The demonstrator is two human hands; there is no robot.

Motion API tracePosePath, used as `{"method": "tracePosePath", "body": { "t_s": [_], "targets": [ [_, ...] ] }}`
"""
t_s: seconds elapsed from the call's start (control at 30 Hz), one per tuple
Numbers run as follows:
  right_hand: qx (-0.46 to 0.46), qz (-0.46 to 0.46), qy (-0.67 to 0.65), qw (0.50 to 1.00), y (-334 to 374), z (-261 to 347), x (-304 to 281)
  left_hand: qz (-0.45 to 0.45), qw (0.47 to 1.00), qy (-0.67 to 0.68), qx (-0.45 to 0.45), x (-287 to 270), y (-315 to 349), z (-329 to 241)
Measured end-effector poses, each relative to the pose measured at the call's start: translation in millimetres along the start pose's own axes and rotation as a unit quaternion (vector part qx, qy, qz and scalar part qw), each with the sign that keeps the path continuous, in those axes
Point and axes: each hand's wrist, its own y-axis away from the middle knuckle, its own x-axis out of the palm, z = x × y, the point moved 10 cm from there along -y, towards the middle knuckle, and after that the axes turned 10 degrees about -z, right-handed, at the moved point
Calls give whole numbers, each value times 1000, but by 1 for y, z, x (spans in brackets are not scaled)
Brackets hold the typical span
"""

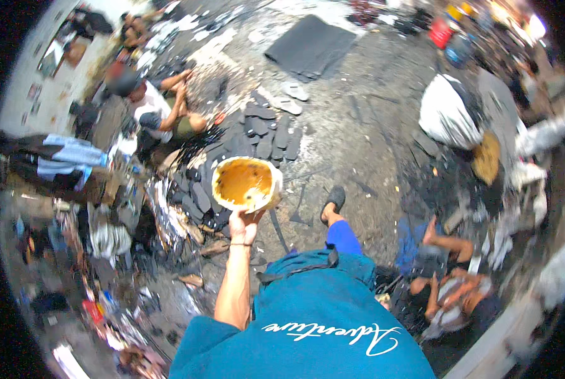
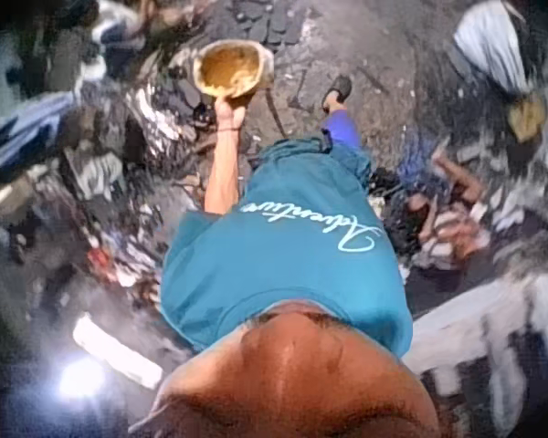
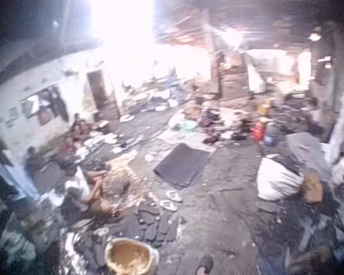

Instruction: The person applies a yellowish adhesive to the soles of multiple black flip-flops using a brush. They repeatedly dip the brush into a container and spread the glue across each sole, then place the treated flip-flops aside. Later, they spread the same adhesive onto a large black mat on the floor.

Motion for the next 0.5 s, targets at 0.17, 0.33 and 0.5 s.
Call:
{"method": "tracePosePath", "body": {
  "t_s": [0.17,0.33,0.5],
  "targets": [
    [-141,120,-41,982,-39,262,230,-60,998,-4,27,85,-77,1],
    [-366,69,43,927,99,489,456,-74,996,10,40,175,-133,9],
    [-381,105,52,917,72,558,590,-88,996,27,10,273,-237,28]
  ]
}}
